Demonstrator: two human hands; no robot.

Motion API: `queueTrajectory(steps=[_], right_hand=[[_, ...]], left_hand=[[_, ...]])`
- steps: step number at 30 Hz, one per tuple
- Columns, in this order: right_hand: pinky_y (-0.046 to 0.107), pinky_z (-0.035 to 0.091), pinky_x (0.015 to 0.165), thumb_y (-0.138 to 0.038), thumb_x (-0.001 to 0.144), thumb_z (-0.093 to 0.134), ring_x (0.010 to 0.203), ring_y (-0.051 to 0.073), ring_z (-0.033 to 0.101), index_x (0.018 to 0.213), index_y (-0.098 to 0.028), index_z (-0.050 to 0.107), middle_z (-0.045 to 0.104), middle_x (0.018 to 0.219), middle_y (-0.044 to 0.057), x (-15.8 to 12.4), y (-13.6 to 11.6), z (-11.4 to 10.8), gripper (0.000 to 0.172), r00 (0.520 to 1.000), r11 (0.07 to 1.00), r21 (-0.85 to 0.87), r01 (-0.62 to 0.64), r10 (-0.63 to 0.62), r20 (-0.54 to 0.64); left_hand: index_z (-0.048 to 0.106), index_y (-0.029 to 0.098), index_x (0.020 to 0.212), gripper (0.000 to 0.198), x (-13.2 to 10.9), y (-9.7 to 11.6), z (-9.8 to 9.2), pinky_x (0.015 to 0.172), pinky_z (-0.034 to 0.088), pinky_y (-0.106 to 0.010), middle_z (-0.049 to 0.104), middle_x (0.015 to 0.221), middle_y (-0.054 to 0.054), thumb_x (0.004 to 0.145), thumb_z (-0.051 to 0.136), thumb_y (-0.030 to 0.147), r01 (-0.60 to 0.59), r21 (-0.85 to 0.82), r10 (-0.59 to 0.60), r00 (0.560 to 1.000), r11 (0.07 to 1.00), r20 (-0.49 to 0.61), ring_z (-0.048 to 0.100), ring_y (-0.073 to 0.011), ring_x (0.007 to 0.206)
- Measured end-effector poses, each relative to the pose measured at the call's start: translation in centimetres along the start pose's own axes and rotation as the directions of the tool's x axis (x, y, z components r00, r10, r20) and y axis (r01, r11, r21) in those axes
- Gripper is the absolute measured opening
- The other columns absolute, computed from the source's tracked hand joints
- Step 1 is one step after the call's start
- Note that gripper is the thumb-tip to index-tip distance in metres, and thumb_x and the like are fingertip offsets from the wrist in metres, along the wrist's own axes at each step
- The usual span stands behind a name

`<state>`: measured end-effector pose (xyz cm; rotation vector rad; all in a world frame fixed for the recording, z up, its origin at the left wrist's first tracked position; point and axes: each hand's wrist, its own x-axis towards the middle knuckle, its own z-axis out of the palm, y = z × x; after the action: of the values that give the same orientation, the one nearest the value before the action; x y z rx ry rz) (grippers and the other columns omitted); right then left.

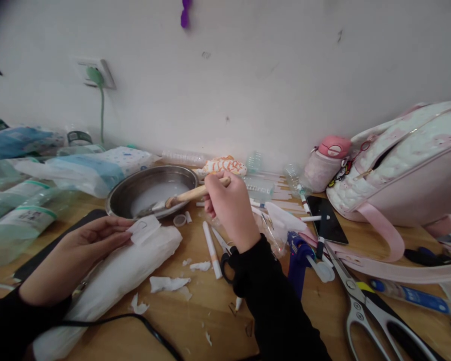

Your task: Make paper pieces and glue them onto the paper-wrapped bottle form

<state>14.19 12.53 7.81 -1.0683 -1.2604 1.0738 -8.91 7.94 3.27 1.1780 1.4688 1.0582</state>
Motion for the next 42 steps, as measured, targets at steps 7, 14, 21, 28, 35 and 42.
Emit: queueTrajectory(steps=[7, 14, 21, 28, 35, 42], right_hand=[[0.022, 0.048, 0.054, -0.034, 0.074, 0.052, 0.058, 0.01, 0.058, 0.083, -0.018, 0.048, 0.058, 0.073, 0.0, 0.2, 3.2, 2.1, 0.019, 0.998, 0.994, -0.108, -0.005, 0.012, 0.068], [0.031, 0.037, 0.065, -0.018, 0.072, 0.048, 0.069, 0.016, 0.052, 0.092, -0.019, 0.053, 0.059, 0.075, 0.003, -2.3, 0.9, 2.6, 0.02, 0.998, 0.881, -0.472, 0.047, -0.058, -0.008], [0.022, 0.035, 0.052, -0.024, 0.076, 0.046, 0.058, 0.011, 0.049, 0.07, -0.02, 0.057, 0.055, 0.062, -0.003, -9.8, -0.4, -1.6, 0.012, 0.963, 0.797, -0.6, -0.063, 0.207, 0.174], [0.02, 0.032, 0.047, -0.019, 0.074, 0.044, 0.051, 0.01, 0.041, 0.062, -0.019, 0.049, 0.042, 0.054, -0.005, -14.9, 1.1, -5.8, 0.013, 0.974, 0.737, -0.672, -0.075, 0.199, 0.109], [0.02, 0.031, 0.043, -0.021, 0.067, 0.047, 0.048, 0.011, 0.04, 0.062, -0.017, 0.053, 0.039, 0.053, -0.004, -17.5, 4.7, -4.7, 0.009, 0.983, 0.765, -0.632, -0.124, 0.181, 0.026], [0.021, 0.028, 0.043, -0.021, 0.064, 0.048, 0.045, 0.01, 0.037, 0.061, -0.015, 0.057, 0.038, 0.048, -0.004, -17.9, 5.9, -4.0, 0.011, 0.948, 0.74, -0.626, -0.246, 0.317, 0.001]], left_hand=[[0.058, 0.019, 0.083, 0.022, -0.2, 0.0, 0.0, 0.06, 0.044, -0.012, 0.062, 0.075, 0.004, 0.064, 0.067, 0.029, -0.029, 0.003, 0.029, 1.0, 1.0, -0.006, 0.055, -0.009, 0.069], [0.059, 0.022, 0.082, 0.019, -1.3, 1.0, -0.3, 0.057, 0.043, -0.013, 0.062, 0.074, 0.005, 0.065, 0.067, 0.028, -0.076, -0.024, 0.075, 0.997, 0.997, -0.024, 0.055, -0.0088, 0.067], [0.061, 0.021, 0.069, 0.014, -6.1, 1.3, 3.4, 0.051, 0.043, -0.021, 0.061, 0.061, 0.003, 0.058, 0.069, 0.024, 0.027, -0.109, 0.009, 0.948, 0.994, 0.318, 0.056, -0.0133, 0.056], [0.055, 0.015, 0.072, 0.01, -8.5, -1.1, 8.5, 0.06, 0.042, -0.028, 0.06, 0.065, 0.0, 0.064, 0.06, 0.018, 0.216, -0.106, -0.104, 0.774, 0.971, 0.624, 0.056, -0.0156, 0.063], [0.053, 0.014, 0.071, 0.012, -7.4, -3.5, 9.9, 0.058, 0.038, -0.027, 0.057, 0.065, 0.001, 0.063, 0.059, 0.02, 0.194, -0.076, -0.128, 0.846, 0.978, 0.517, 0.053, -0.0152, 0.061], [0.054, 0.014, 0.067, 0.007, -7.9, -4.6, 9.8, 0.056, 0.035, -0.024, 0.054, 0.061, 0.003, 0.064, 0.058, 0.018, 0.252, -0.003, -0.207, 0.801, 0.968, 0.562, 0.049, -0.013, 0.059]])
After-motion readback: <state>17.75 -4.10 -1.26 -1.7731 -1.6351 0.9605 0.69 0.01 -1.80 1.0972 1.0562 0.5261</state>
